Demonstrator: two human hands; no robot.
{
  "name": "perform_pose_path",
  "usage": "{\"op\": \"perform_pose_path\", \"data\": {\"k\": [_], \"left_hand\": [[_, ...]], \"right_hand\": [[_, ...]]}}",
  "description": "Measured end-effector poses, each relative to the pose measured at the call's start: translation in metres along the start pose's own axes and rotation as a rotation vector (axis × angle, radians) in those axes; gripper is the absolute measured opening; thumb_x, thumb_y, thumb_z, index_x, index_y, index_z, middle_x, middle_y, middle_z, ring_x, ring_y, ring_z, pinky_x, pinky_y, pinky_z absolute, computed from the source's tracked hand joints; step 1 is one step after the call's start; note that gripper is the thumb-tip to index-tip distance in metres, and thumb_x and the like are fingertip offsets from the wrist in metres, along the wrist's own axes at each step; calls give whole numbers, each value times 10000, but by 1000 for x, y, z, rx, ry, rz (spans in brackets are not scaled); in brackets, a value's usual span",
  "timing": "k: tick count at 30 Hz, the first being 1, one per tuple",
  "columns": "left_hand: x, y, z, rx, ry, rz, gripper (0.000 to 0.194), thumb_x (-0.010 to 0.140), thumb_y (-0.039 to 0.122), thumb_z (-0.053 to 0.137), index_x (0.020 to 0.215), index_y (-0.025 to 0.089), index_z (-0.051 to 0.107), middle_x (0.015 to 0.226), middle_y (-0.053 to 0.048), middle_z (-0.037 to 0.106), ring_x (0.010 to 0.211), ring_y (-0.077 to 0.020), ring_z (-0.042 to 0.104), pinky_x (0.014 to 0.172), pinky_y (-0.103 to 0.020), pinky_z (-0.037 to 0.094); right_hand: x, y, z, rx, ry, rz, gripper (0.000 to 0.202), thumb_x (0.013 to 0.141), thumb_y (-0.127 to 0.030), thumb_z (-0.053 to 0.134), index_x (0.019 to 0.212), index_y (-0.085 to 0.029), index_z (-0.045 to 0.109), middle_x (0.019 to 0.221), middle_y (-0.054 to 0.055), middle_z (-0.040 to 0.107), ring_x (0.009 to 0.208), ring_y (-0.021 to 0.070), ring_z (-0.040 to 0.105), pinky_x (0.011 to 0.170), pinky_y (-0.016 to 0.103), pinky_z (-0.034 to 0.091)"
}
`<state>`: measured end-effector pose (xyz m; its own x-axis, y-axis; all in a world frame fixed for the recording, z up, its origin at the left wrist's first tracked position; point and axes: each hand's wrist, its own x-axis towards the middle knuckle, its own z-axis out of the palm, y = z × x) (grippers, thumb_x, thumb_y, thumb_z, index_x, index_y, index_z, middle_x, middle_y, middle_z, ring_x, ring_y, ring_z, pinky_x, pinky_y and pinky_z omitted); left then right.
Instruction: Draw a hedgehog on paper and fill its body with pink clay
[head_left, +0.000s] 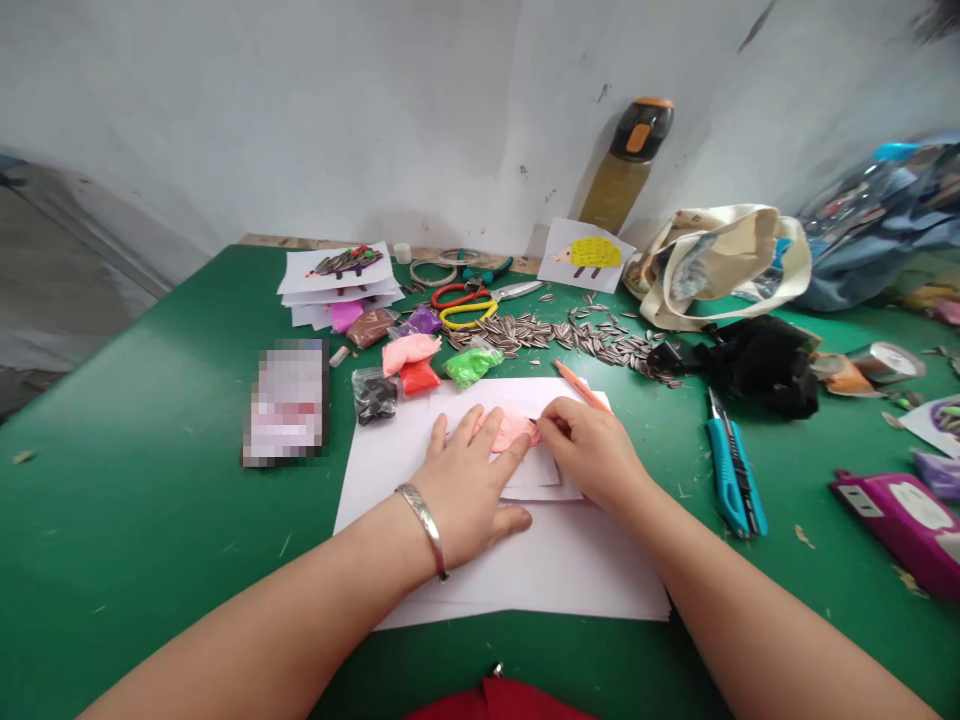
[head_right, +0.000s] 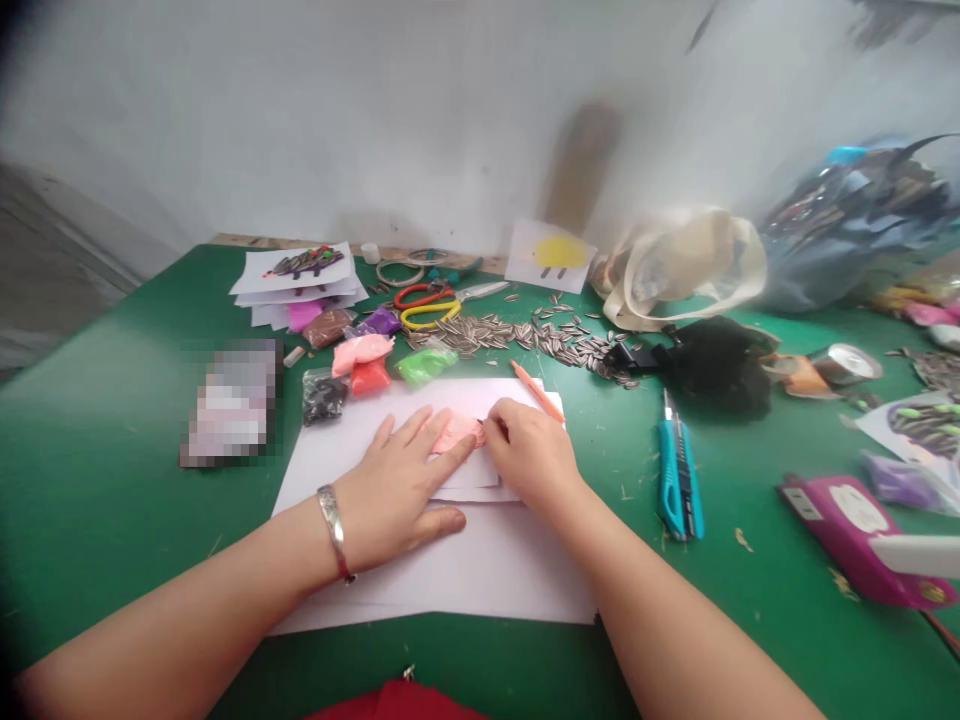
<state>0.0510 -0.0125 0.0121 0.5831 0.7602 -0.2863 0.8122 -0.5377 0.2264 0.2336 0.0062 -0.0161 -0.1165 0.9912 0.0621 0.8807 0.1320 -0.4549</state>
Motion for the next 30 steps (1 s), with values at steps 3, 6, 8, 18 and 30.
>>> {"op": "perform_pose_path", "data": {"k": [3,6,8,18,30], "left_hand": [[0,-1,1,-8,3,-2,808,806,567,592,1491,280,275,1571,-184,196,1442,-398,118,1088,-668,143],[0,-1,1,-14,9,-1,813,803,566,597,1491,276,275,1570,-187,195,1442,-400,119,1088,-669,140],[0,-1,1,-14,20,7,809,804,565,599,1490,287,273,1568,-188,200,1440,-404,122,1085,-673,139],[0,-1,4,-12,23,18,811,809,580,586,1491,283,263,1565,-207,194,1436,-414,128,1074,-684,143],[-3,3,-1,4,5,18,784,827,514,596,1496,320,237,1568,-177,211,1435,-410,146,1078,-670,167]], "right_hand": [[0,0,-1,-5,8,-46,200,874,-182,475,692,-229,543,714,28,685,1036,254,628,800,311,437],[0,0,-2,19,12,-51,210,868,-177,472,675,-233,535,702,39,679,1219,274,533,856,332,433],[0,3,-1,112,41,-37,205,871,-202,471,680,-242,536,722,34,685,1303,269,460,850,331,438],[-1,15,4,329,170,-64,165,888,-281,472,779,-249,592,731,28,688,1326,254,445,897,357,434],[-4,17,0,251,158,-157,197,879,-203,466,820,-251,648,676,13,660,1282,249,498,875,371,485]]}}
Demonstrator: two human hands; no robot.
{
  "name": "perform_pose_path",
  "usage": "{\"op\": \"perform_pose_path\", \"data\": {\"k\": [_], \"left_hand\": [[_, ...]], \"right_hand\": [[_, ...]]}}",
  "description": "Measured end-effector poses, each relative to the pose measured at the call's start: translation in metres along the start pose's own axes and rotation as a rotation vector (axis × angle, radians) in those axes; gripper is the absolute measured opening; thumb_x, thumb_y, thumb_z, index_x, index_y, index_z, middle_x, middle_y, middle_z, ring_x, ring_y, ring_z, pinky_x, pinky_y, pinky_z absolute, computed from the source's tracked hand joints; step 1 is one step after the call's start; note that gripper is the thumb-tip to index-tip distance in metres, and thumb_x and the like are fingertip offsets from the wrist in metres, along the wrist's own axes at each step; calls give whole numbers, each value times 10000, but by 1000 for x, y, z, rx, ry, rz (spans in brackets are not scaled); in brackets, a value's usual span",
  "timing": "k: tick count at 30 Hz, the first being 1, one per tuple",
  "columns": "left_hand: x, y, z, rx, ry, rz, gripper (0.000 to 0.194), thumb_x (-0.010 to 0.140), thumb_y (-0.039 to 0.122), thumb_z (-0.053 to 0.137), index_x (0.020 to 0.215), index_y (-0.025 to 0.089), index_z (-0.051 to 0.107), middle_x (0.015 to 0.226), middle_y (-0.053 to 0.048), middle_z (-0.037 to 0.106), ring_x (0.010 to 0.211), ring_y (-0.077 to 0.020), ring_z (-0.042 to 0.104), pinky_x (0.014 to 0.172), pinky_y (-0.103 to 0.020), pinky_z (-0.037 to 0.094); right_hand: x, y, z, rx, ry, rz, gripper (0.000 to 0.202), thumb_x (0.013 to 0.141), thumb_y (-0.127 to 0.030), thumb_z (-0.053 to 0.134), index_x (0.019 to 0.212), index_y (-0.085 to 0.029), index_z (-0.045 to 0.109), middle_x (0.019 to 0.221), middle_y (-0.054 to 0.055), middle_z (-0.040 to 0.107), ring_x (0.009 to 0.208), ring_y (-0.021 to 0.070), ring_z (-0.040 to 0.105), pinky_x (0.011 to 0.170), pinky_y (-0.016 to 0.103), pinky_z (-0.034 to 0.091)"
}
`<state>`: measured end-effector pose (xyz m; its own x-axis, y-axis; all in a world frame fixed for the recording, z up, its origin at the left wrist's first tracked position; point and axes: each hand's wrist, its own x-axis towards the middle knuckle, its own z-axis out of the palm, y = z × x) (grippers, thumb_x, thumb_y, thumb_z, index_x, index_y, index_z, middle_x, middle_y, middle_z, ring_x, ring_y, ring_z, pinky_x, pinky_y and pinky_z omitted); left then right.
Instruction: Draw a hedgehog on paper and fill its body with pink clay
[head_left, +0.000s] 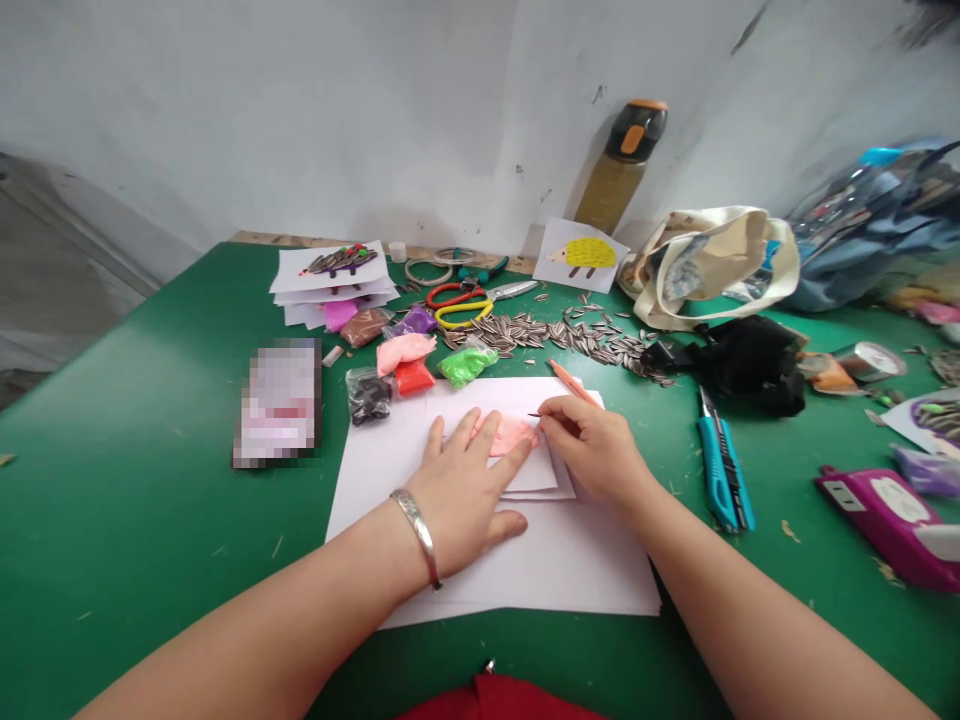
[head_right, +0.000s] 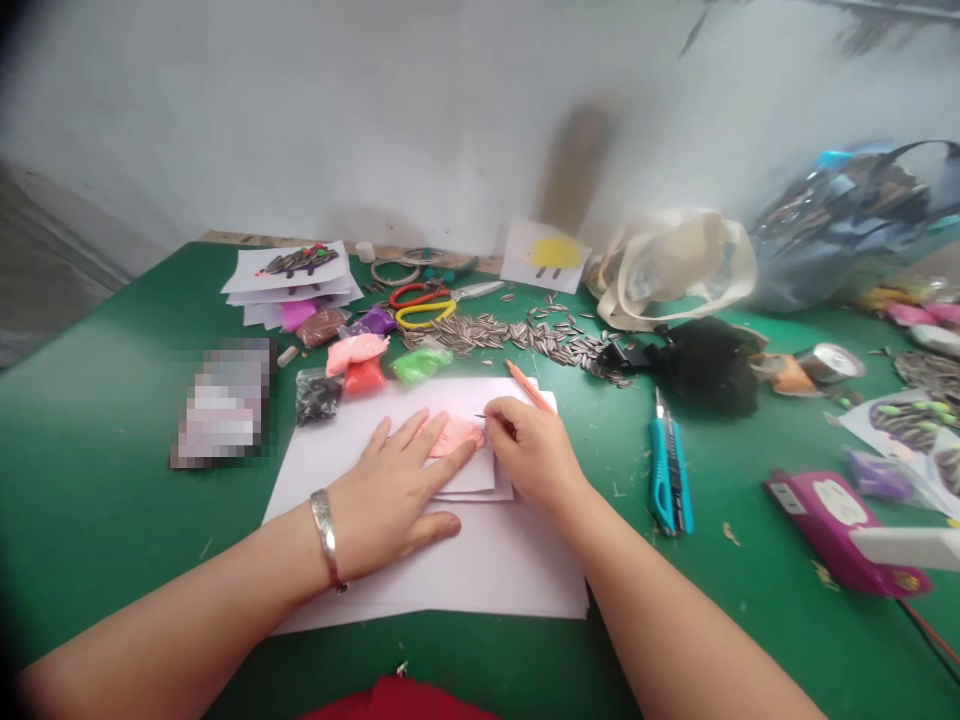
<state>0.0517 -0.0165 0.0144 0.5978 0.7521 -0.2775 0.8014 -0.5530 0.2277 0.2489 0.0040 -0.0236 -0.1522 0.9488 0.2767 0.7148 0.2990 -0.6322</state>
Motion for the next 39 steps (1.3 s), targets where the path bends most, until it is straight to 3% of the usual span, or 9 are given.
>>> {"op": "perform_pose_path", "data": {"k": [4,9,14,21,28,33,39], "left_hand": [[1,1,-2,-2,-19,1,769,832,511,593,1494,319,251,1573,-174,194,1439,-408,125,1082,-668,157],[2,1,-3,-1,-33,-8,795,826,508,605,1501,309,235,1573,-181,187,1440,-409,119,1085,-670,142],[2,1,-3,14,-46,-12,798,828,509,599,1503,317,220,1577,-172,180,1444,-399,108,1088,-666,141],[2,1,-2,10,-37,-8,802,830,505,592,1507,314,205,1577,-179,172,1444,-399,107,1083,-666,151],[3,1,-2,8,-30,-9,797,820,513,601,1499,316,234,1573,-163,205,1441,-402,123,1082,-670,148],[2,1,-3,4,-29,-10,802,823,508,599,1503,317,220,1575,-180,181,1443,-399,114,1080,-669,151],[2,2,-4,-8,-45,-16,788,830,499,594,1502,321,223,1578,-170,180,1443,-399,112,1082,-668,149]], "right_hand": [[2,-2,0,-77,-7,-91,243,902,-168,438,768,-246,625,687,-2,632,993,224,658,974,400,458],[3,0,6,-175,10,-219,209,910,-167,457,824,-237,634,747,-1,621,751,168,619,1080,460,385],[3,1,10,-252,-55,-238,213,923,-186,454,870,-220,658,762,22,613,752,168,596,988,474,466],[2,-1,5,-242,38,-284,241,915,-141,439,808,-234,634,727,-3,586,709,145,587,1146,475,320],[3,-3,4,-289,-28,-299,249,899,-146,456,771,-246,644,681,-14,552,669,143,578,1118,492,353],[4,0,4,-229,14,-272,246,908,-140,439,811,-235,644,696,-11,571,695,147,599,1148,487,320],[5,0,3,-284,-30,-311,269,879,-109,447,770,-246,651,669,-19,544,672,144,590,1166,512,280]]}}
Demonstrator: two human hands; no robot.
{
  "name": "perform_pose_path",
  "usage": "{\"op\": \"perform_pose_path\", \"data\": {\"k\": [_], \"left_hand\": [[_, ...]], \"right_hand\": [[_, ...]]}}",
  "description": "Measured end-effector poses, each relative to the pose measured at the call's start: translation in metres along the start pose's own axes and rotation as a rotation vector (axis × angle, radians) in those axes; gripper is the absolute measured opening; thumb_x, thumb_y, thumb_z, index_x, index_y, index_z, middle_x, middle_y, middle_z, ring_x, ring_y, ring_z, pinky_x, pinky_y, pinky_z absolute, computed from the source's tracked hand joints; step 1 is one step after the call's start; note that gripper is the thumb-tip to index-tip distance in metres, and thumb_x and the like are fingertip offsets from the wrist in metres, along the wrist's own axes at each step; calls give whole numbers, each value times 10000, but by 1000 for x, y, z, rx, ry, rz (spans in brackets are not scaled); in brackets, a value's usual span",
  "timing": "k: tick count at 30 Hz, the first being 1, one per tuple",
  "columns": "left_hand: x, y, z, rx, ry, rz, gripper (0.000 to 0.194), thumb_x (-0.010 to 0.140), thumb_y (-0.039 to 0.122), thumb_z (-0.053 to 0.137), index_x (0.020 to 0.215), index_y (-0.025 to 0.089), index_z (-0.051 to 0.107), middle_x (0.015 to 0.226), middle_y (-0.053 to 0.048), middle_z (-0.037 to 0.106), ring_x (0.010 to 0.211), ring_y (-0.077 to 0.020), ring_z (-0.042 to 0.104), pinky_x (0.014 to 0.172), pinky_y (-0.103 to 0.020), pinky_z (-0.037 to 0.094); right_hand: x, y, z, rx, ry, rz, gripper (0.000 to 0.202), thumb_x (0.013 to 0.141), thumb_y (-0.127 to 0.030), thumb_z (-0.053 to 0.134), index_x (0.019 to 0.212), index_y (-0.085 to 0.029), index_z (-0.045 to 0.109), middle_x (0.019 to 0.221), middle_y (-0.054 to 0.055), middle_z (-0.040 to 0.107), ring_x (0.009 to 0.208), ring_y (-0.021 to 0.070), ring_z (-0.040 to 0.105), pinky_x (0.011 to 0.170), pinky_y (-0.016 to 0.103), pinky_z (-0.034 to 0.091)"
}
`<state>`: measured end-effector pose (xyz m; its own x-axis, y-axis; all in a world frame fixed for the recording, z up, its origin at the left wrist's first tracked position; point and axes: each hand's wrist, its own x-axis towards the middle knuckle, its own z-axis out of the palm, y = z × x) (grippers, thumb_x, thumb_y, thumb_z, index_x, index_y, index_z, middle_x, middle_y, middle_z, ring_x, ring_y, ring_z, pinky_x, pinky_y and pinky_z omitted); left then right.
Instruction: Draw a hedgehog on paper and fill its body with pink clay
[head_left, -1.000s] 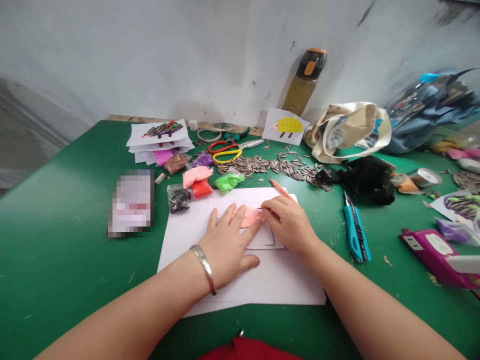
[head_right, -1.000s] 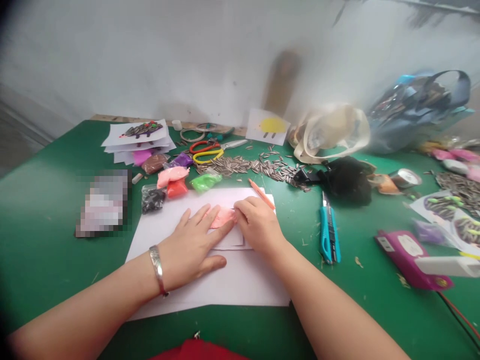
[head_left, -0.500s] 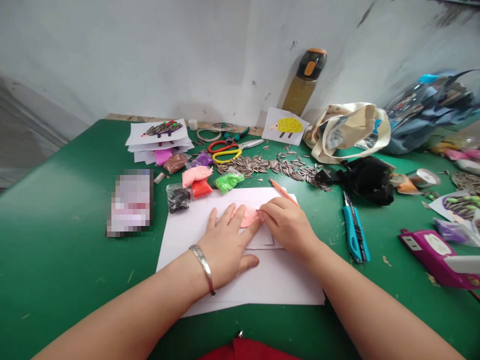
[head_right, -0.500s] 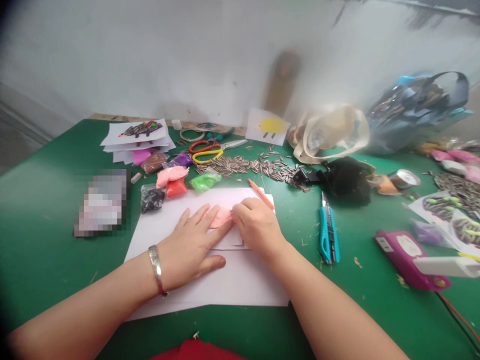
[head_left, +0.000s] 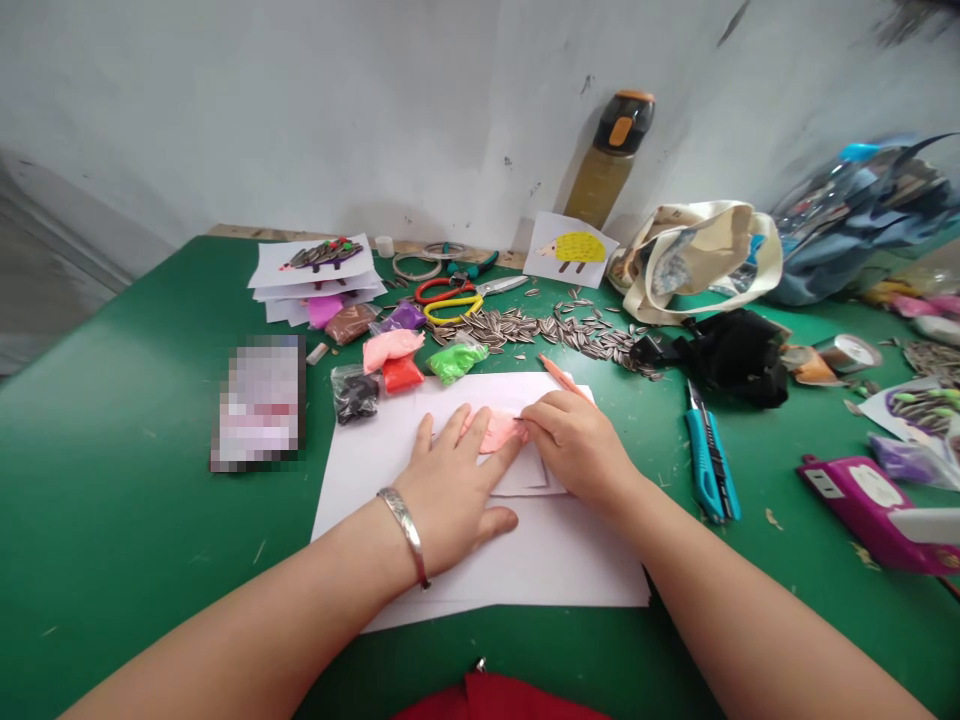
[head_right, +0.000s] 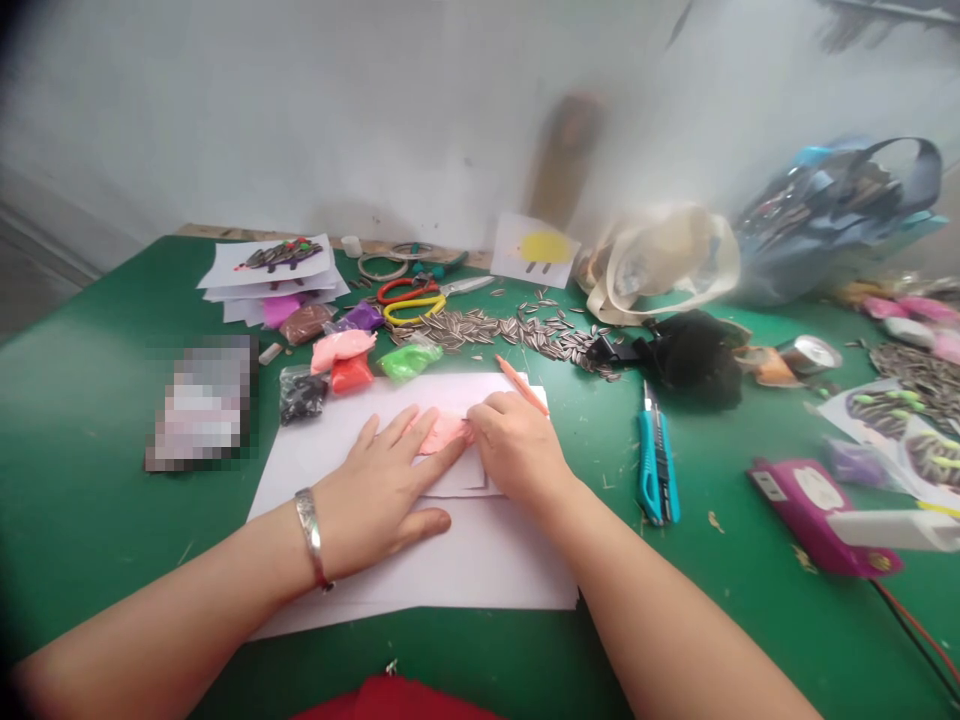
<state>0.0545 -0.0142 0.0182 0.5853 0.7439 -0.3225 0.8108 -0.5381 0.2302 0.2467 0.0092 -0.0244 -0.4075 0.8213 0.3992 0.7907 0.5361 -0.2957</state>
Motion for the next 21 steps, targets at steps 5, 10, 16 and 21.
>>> {"op": "perform_pose_path", "data": {"k": [5,10,16,21], "left_hand": [[0,0,0,1,-2,-3,789,827,488,595,1502,315,225,1577,-168,187,1443,-400,114,1082,-668,150],[0,-1,0,0,-8,-1,779,833,485,593,1501,311,233,1577,-177,174,1444,-399,109,1087,-666,139],[1,0,-2,0,-10,-2,774,833,484,593,1499,309,240,1573,-185,182,1444,-397,107,1086,-666,145],[0,0,-1,2,-7,-2,779,833,485,591,1501,317,227,1575,-177,185,1444,-397,109,1084,-668,145]], "right_hand": [[-2,1,-2,52,43,27,260,904,-136,441,815,-242,661,698,-4,561,795,167,635,1143,488,340],[-1,1,-3,11,5,-6,263,895,-125,444,791,-227,663,670,-5,539,753,162,630,1162,488,307],[0,0,-6,40,5,-18,276,895,-117,442,760,-229,656,663,-9,545,715,156,623,1166,489,301],[0,1,-6,60,30,1,273,903,-127,436,772,-218,657,664,-7,545,703,151,618,1169,471,299]]}}
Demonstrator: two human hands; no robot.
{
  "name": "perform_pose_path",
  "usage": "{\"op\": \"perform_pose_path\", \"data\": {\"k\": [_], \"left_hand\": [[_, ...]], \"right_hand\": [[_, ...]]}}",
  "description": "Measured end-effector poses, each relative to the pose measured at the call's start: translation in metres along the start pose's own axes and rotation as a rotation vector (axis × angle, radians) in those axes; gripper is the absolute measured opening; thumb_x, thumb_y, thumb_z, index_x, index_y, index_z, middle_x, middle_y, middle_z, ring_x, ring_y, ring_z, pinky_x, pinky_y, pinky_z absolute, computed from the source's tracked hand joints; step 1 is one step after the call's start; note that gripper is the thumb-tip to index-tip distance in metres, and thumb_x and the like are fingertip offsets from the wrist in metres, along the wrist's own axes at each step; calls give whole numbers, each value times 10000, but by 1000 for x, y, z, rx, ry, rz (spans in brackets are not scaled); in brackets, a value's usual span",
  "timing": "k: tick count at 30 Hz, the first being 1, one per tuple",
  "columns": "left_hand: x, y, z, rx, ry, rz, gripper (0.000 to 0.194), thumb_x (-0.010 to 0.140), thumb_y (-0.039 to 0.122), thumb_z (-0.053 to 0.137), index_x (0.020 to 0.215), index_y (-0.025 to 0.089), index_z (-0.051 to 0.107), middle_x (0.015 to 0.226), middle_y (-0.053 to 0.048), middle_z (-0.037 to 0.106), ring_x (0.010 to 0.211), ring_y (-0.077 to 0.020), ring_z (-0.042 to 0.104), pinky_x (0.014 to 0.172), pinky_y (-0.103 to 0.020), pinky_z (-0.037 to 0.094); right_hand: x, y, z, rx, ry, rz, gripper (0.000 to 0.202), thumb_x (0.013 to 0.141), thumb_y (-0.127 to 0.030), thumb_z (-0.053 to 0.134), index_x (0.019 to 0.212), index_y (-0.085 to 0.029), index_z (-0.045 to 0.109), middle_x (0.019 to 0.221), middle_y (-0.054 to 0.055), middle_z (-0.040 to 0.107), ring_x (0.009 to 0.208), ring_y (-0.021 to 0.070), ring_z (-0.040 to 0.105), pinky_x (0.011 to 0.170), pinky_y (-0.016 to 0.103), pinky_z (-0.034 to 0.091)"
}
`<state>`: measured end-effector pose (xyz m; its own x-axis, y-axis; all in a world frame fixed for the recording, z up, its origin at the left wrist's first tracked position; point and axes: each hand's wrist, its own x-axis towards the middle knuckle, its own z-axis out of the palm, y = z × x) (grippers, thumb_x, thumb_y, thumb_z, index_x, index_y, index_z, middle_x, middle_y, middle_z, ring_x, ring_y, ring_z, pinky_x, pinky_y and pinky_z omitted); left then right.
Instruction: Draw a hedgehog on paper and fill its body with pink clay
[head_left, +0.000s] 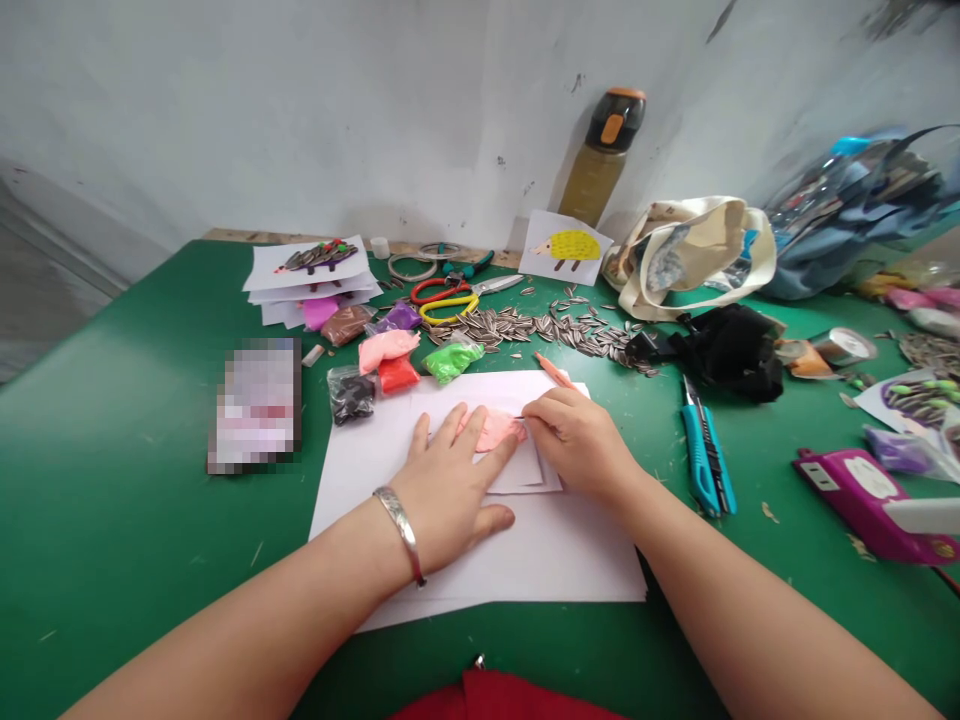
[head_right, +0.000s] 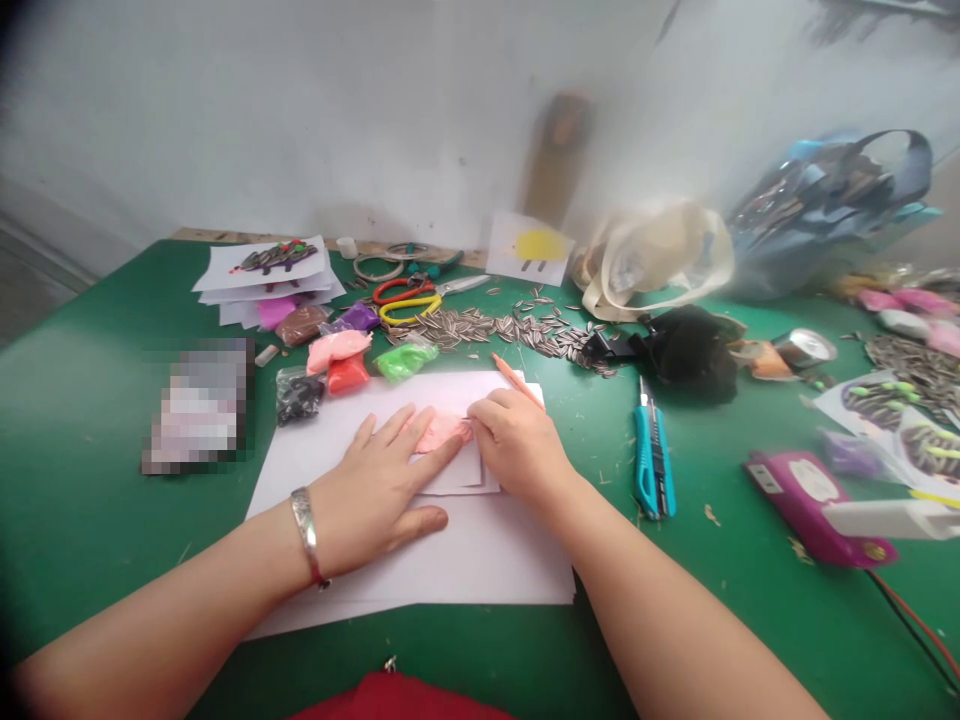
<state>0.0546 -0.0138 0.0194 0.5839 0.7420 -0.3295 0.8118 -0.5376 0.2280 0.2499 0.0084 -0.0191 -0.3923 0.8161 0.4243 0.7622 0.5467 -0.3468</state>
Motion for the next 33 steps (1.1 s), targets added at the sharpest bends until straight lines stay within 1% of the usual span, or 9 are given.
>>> {"op": "perform_pose_path", "data": {"k": [5,8,10,15,21,26,27,31,33], "left_hand": [[1,0,2,12,0,7,793,835,507,584,1506,321,206,1575,-191,168,1440,-413,109,1078,-676,133],[1,-1,2,10,-3,6,811,824,536,590,1505,333,200,1579,-187,155,1436,-425,105,1072,-685,132],[1,-2,3,5,-1,11,818,819,547,593,1504,341,196,1583,-179,149,1439,-420,99,1073,-684,133],[0,-3,6,-6,11,19,818,820,553,589,1505,314,209,1580,-191,148,1441,-411,93,1078,-680,125],[-1,-5,10,-20,41,34,841,809,562,604,1505,331,193,1573,-196,168,1437,-424,99,1069,-696,118],[-1,-4,7,-23,26,21,827,812,546,606,1503,324,210,1576,-190,164,1439,-417,97,1075,-689,123],[0,-4,7,-20,24,20,824,814,547,601,1504,328,207,1577,-189,162,1440,-414,97,1076,-687,124],[0,-3,4,-12,12,21,822,819,543,590,1506,343,185,1579,-187,157,1439,-415,95,1074,-684,130],[0,-3,3,-10,-1,16,824,818,538,591,1506,345,181,1578,-186,162,1438,-416,103,1074,-684,128]], "right_hand": [[-1,1,2,5,-19,-13,252,892,-127,449,746,-224,631,660,-15,542,696,153,600,1158,510,291],[-2,3,6,107,55,37,222,896,-134,449,771,-226,607,658,-29,546,679,144,587,1139,500,323],[-3,4,9,151,67,68,206,892,-133,455,770,-225,594,648,-37,542,645,136,570,1124,504,336],[-3,4,12,113,-78,84,163,879,-161,491,784,-216,612,693,-8,556,678,155,566,1045,521,406],[-2,7,12,171,-46,114,159,894,-162,480,832,-217,615,748,6,585,775,172,602,1009,481,443],[-3,7,13,96,-108,79,167,885,-171,489,805,-218,627,736,14,562,734,173,577,960,472,469],[-3,7,13,104,-102,87,168,884,-167,485,808,-220,626,738,13,567,738,173,579,947,461,477],[-2,3,13,145,2,152,175,892,-157,466,816,-219,611,739,7,580,786,177,597,950,437,473],[-1,1,13,127,-20,142,181,888,-146,468,805,-214,613,739,11,587,784,179,597,966,447,457]]}}
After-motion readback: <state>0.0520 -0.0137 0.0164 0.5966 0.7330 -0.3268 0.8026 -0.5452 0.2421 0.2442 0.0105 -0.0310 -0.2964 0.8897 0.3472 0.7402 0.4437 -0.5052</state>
